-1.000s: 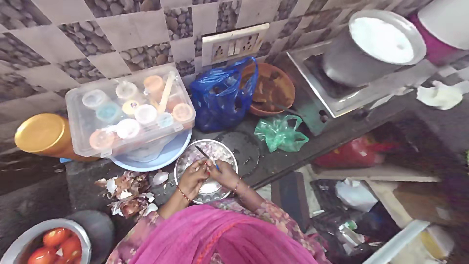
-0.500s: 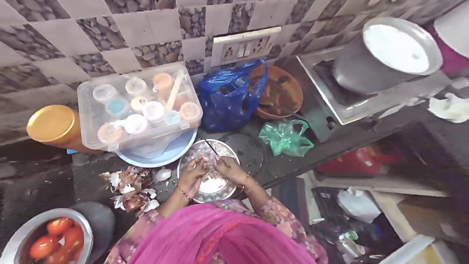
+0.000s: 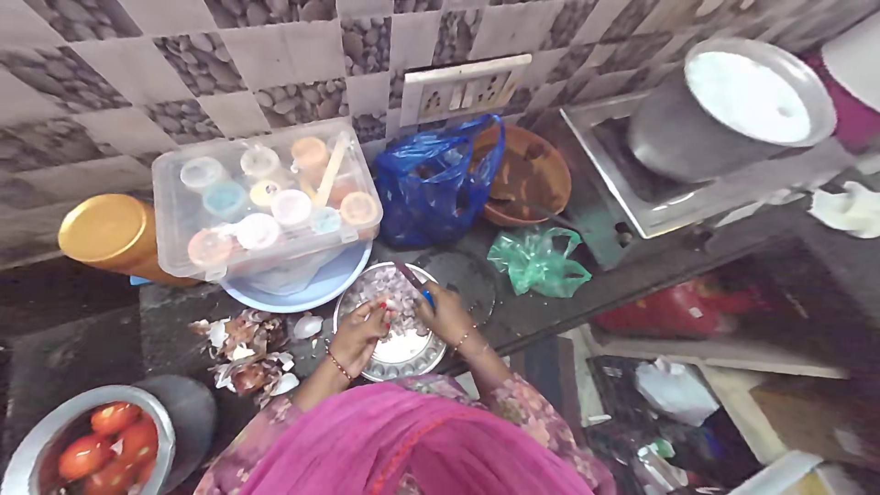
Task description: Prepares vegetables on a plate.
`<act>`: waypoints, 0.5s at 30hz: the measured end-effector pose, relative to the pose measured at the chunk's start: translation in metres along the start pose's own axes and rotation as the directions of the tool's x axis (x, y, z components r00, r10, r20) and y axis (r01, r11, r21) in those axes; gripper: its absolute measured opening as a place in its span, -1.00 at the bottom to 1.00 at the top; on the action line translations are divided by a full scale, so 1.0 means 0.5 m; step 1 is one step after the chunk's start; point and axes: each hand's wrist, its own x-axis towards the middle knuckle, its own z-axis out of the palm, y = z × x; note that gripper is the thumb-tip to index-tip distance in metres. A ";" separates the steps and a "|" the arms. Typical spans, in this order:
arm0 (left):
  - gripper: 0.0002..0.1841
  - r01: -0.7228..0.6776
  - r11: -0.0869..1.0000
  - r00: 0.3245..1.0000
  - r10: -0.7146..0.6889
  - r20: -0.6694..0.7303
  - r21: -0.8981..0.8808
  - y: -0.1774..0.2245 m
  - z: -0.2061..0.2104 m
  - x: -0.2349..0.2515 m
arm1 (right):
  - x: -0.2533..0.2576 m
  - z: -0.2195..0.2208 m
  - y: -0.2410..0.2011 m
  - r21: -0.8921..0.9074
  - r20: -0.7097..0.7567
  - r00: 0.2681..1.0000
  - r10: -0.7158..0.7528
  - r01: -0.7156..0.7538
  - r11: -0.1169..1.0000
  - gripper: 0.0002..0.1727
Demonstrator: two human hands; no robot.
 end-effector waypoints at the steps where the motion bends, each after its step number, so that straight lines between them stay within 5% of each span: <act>1: -0.65 0.006 1.000 1.000 -0.006 0.008 -0.008 -0.001 0.000 0.000 | -0.005 0.003 0.004 0.103 0.013 0.999 -0.030 0.028 0.994 -0.62; 4: -0.68 0.036 0.999 0.999 -0.035 0.036 -0.031 -0.002 0.003 -0.004 | -0.022 0.020 0.004 0.274 0.037 0.994 -0.105 0.091 0.957 -0.62; 15: -0.72 0.071 0.986 0.989 -0.049 0.141 -0.153 -0.014 -0.003 -0.010 | -0.032 0.044 -0.026 0.142 0.070 0.989 -0.127 0.116 0.983 -0.48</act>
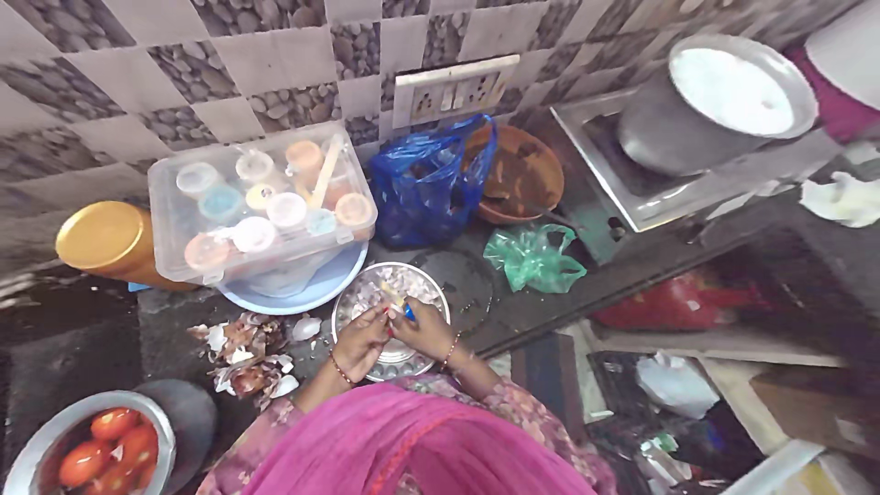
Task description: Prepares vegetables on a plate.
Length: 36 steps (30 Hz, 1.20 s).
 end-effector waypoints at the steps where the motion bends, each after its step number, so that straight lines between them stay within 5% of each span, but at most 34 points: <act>1: -0.72 -0.002 1.000 1.000 0.002 0.010 -0.006 0.000 -0.001 0.000 | 0.000 0.000 -0.003 -0.003 0.013 1.000 0.006 -0.006 1.000 -0.48; 23: -0.77 0.030 0.995 0.992 -0.019 -0.129 0.091 -0.008 0.007 0.008 | 0.011 0.016 0.012 -0.013 0.025 0.994 0.102 -0.102 0.995 -0.46; 36: -0.77 0.023 0.998 0.993 -0.016 -0.113 0.065 -0.007 0.010 0.012 | 0.021 0.012 0.022 -0.038 0.021 0.999 0.038 -0.037 0.999 -0.48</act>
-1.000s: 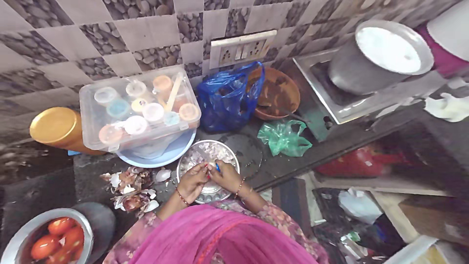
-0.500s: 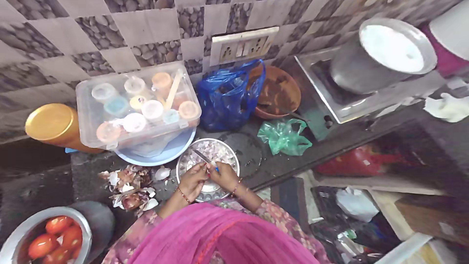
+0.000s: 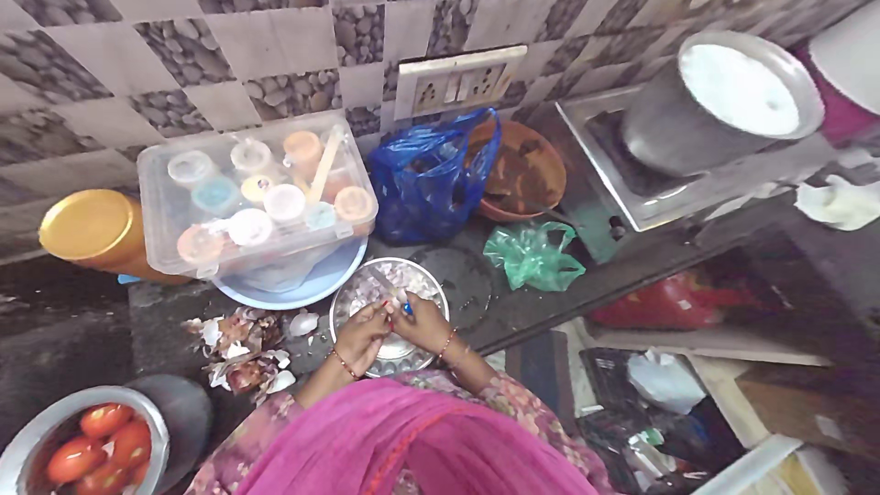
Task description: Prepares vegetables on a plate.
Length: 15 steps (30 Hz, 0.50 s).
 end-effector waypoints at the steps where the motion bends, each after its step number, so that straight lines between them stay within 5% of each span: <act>1: -0.77 -0.004 1.000 1.000 0.004 -0.004 -0.001 0.000 0.001 0.000 | -0.001 0.000 -0.002 -0.001 0.000 1.000 0.000 0.000 1.000 -0.48; 15: -0.75 0.002 0.994 0.993 0.011 -0.116 0.111 -0.006 0.005 -0.005 | -0.006 0.017 -0.021 -0.023 0.041 0.997 0.066 -0.065 0.998 -0.53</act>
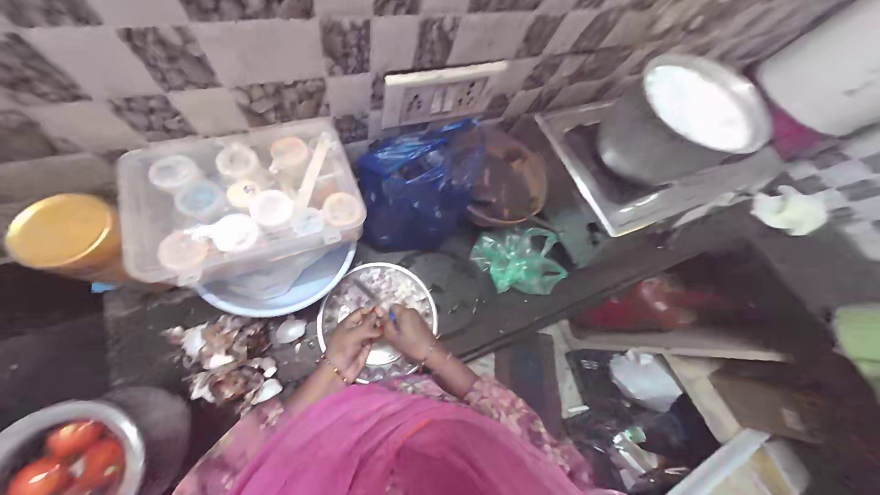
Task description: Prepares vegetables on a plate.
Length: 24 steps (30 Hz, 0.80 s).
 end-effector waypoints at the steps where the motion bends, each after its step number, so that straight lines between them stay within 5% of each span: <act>1: -0.71 0.003 1.000 1.000 -0.003 -0.013 0.016 0.000 0.005 -0.002 | -0.002 0.002 0.001 0.015 -0.015 1.000 -0.004 0.004 1.000 -0.56; 14: -0.70 -0.087 0.988 0.996 0.090 0.021 -0.126 -0.022 -0.002 0.022 | 0.007 -0.008 0.011 0.026 -0.001 1.000 -0.007 0.007 1.000 -0.49; 24: -0.71 -0.078 0.986 0.994 0.089 -0.070 0.145 0.054 0.000 -0.005 | -0.016 -0.093 -0.029 -0.226 -0.062 0.993 0.099 -0.111 0.968 -0.47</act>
